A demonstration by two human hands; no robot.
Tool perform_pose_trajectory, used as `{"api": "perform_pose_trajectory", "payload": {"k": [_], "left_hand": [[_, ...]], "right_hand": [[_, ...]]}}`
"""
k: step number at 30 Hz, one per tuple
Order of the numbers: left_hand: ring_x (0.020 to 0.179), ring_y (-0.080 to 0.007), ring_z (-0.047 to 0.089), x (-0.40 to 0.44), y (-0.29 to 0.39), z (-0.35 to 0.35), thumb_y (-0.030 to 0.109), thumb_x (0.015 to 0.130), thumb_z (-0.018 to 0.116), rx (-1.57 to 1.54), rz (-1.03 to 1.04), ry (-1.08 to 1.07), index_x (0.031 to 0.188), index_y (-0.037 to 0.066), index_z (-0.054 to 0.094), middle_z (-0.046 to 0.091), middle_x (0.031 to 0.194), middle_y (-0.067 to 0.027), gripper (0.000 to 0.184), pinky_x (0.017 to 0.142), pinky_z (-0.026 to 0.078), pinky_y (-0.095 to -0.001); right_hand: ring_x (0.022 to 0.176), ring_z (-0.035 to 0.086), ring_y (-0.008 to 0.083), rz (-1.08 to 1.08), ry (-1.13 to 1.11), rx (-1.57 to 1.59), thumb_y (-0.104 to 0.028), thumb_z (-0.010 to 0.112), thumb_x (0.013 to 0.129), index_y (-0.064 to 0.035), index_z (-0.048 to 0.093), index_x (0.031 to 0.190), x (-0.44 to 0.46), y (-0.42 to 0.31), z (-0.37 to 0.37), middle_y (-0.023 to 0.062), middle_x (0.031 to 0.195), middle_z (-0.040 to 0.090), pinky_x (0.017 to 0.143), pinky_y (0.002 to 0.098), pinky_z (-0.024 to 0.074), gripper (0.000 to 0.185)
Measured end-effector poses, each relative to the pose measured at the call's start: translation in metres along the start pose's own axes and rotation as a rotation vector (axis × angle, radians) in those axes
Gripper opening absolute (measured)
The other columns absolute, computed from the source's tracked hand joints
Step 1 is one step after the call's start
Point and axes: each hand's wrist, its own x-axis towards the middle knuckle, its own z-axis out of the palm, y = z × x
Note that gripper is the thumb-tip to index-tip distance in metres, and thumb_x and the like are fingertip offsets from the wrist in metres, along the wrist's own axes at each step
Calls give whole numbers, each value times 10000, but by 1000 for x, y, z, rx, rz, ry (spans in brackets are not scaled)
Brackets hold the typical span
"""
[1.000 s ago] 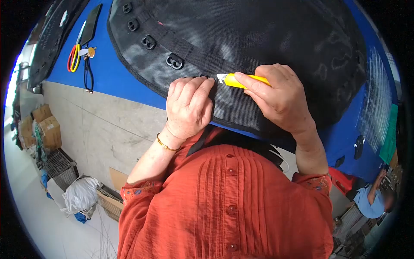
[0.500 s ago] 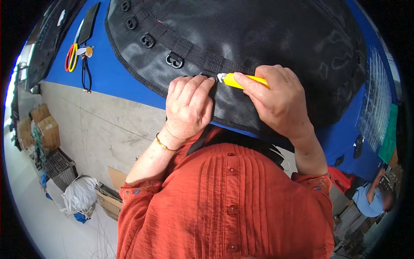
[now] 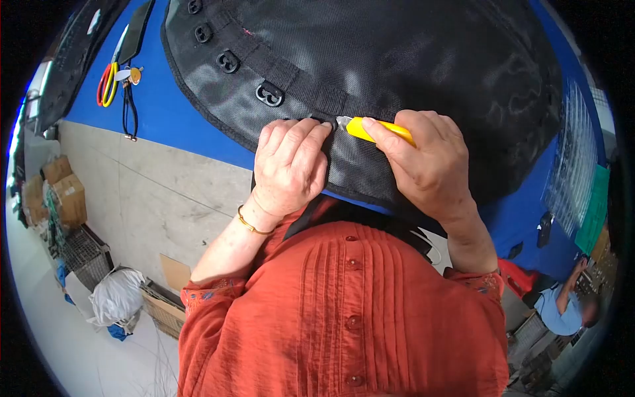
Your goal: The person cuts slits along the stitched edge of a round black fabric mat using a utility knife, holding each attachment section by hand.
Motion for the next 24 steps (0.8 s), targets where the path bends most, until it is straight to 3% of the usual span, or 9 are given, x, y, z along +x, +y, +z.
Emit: {"api": "perform_pose_trajectory", "payload": {"k": [3,7,12,24], "left_hand": [[985,-312,684,-1,0,0,35,750,742,9,16,-3,1220,3,733,701,1151,-131,471,939,536,-449],[986,-311,695,3,3,-3,-40,766,717,-13,-19,-2,1189,5,749,729,1136,-127,426,911,533,-431],[980,-310,690,1,-1,0,-3,761,727,13,3,4,1203,3,743,717,1139,-131,443,924,537,-441],[982,-315,689,2,1,-2,4,762,728,11,3,5,1209,-1,742,716,1137,-135,447,923,538,-442]], "right_hand": [[874,633,223,12,-35,-26,-150,762,922,-179,758,1328,-6,2,4,20,982,596,782,395,500,407],[884,634,224,31,-52,6,-151,792,908,-179,750,1336,-5,1,4,22,986,593,783,391,503,431],[863,647,252,172,-39,264,-140,850,881,-149,743,1329,-4,1,8,48,971,602,778,393,545,460],[861,667,272,188,-35,256,-167,823,934,-118,728,1339,-5,-2,7,71,985,622,764,397,563,419]]}}
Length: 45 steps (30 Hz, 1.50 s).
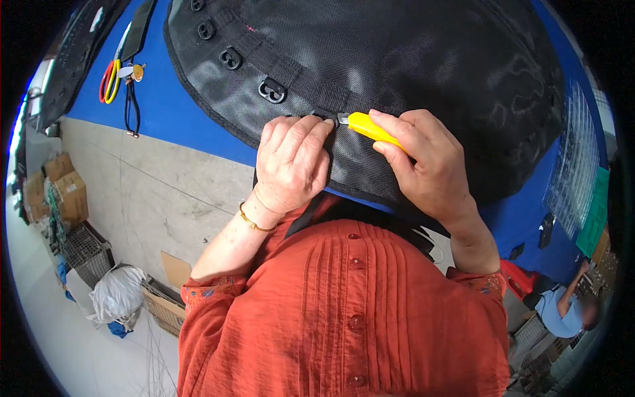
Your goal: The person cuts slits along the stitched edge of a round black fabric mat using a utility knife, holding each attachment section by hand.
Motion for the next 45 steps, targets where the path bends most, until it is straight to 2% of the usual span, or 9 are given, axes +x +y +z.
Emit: {"api": "perform_pose_trajectory", "payload": {"k": [7,10,12,16,19,23,29,37,45], "left_hand": [[994,-316,696,1,2,-2,-38,774,713,-14,-20,-3,1201,2,748,733,1136,-133,431,920,537,-435],[995,-316,695,1,0,0,-37,771,713,-14,-16,7,1197,2,749,732,1138,-133,430,922,537,-435],[993,-316,695,1,0,0,-37,768,714,-13,-14,7,1196,2,750,732,1138,-132,431,923,537,-435],[988,-316,693,0,2,-1,-37,760,718,-12,-18,1,1194,2,749,731,1136,-130,437,920,538,-433],[977,-318,682,-2,-1,2,39,743,750,5,17,8,1210,-3,736,705,1139,-142,470,935,542,-448],[978,-318,682,-3,-2,3,44,747,750,3,17,11,1209,-1,738,705,1135,-140,464,940,544,-450],[982,-316,682,-3,-3,4,51,752,753,8,16,10,1207,-1,739,705,1133,-137,459,950,546,-455],[965,-313,695,1,4,0,-37,766,716,-26,-8,26,1178,-3,748,733,1124,-133,415,903,546,-431],[967,-317,691,3,6,0,-32,763,724,-40,-11,26,1189,-2,742,725,1126,-134,427,906,545,-435]], "right_hand": [[841,733,296,64,110,23,-114,752,1026,-59,704,1352,6,3,-8,126,1027,725,705,374,597,334],[872,764,312,139,135,223,-116,719,1058,-36,695,1344,5,0,-10,154,1063,763,735,363,611,298],[929,795,337,451,-93,461,-130,657,1100,-24,668,1363,7,-17,-20,201,1110,780,769,372,625,284],[1046,786,392,361,-161,365,-138,589,1126,-33,623,1418,3,-15,-13,228,1184,766,829,421,631,313],[1109,767,403,331,-162,353,-121,604,1112,-33,622,1428,3,-19,-17,225,1241,755,882,427,630,329],[1163,751,397,228,-115,350,-90,625,1090,-38,621,1441,0,-13,-7,218,1291,744,927,431,629,355],[1119,765,377,161,-93,288,-56,666,1055,-59,627,1459,-2,-10,-2,192,1275,758,916,434,638,405],[859,766,345,165,-79,226,-67,714,1030,-144,649,1482,-4,-11,1,151,1004,742,731,425,634,463],[800,742,347,199,-84,179,-76,708,1036,-158,649,1485,-5,-17,1,139,949,701,672,442,612,460]]}}
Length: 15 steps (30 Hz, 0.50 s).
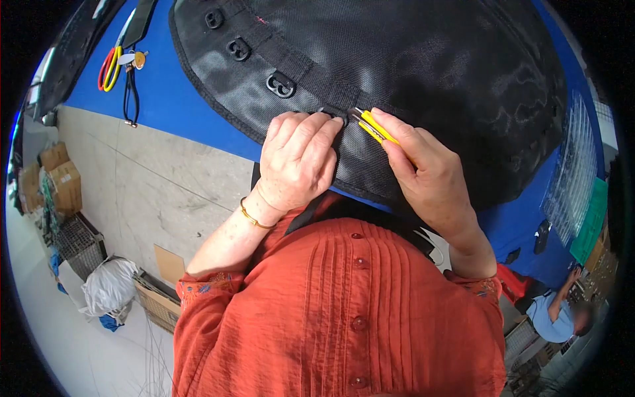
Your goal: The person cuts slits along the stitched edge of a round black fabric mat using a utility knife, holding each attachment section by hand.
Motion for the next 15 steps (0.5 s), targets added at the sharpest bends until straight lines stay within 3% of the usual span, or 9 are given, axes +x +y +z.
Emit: {"api": "perform_pose_trajectory", "payload": {"k": [2,4,7,15], "left_hand": [[968,-318,690,0,0,0,-31,764,726,-2,2,1,1191,-1,740,724,1127,-134,429,906,545,-435],[966,-318,690,-1,-2,0,-28,765,726,3,3,-2,1190,-1,739,724,1126,-135,426,906,544,-433],[965,-317,690,-1,-3,0,-27,766,726,1,4,-6,1189,-4,738,725,1127,-135,424,906,544,-431],[971,-323,688,-2,-4,1,-30,764,724,7,4,1,1194,-4,736,724,1135,-138,431,913,546,-436]], "right_hand": [[788,737,345,7,1,-17,-78,704,1039,-162,645,1491,-1,-3,0,135,940,691,661,443,608,464],[781,717,249,35,-21,-50,18,720,1014,-121,678,1480,0,-6,1,121,962,719,695,371,581,487],[756,721,330,-40,19,-62,-88,690,1048,-162,618,1516,-1,-1,7,126,936,674,642,438,603,479],[767,729,330,-52,26,-62,-83,695,1043,-154,629,1505,1,2,8,129,934,685,651,439,607,471]]}}
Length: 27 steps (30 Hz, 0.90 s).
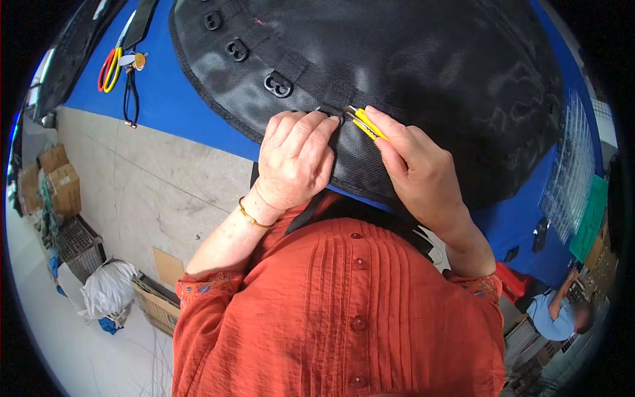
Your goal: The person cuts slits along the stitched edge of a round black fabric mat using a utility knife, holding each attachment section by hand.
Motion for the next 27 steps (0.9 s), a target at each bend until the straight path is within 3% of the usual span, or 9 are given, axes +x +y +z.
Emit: {"api": "perform_pose_trajectory", "payload": {"k": [27], "left_hand": [[965,-329,676,1,2,-1,-20,739,732,-22,-3,2,1198,2,739,720,1142,-138,460,902,544,-434]], "right_hand": [[721,701,306,-46,-68,-110,-80,721,1017,-179,608,1539,5,-5,-11,111,892,637,621,419,606,543]]}}
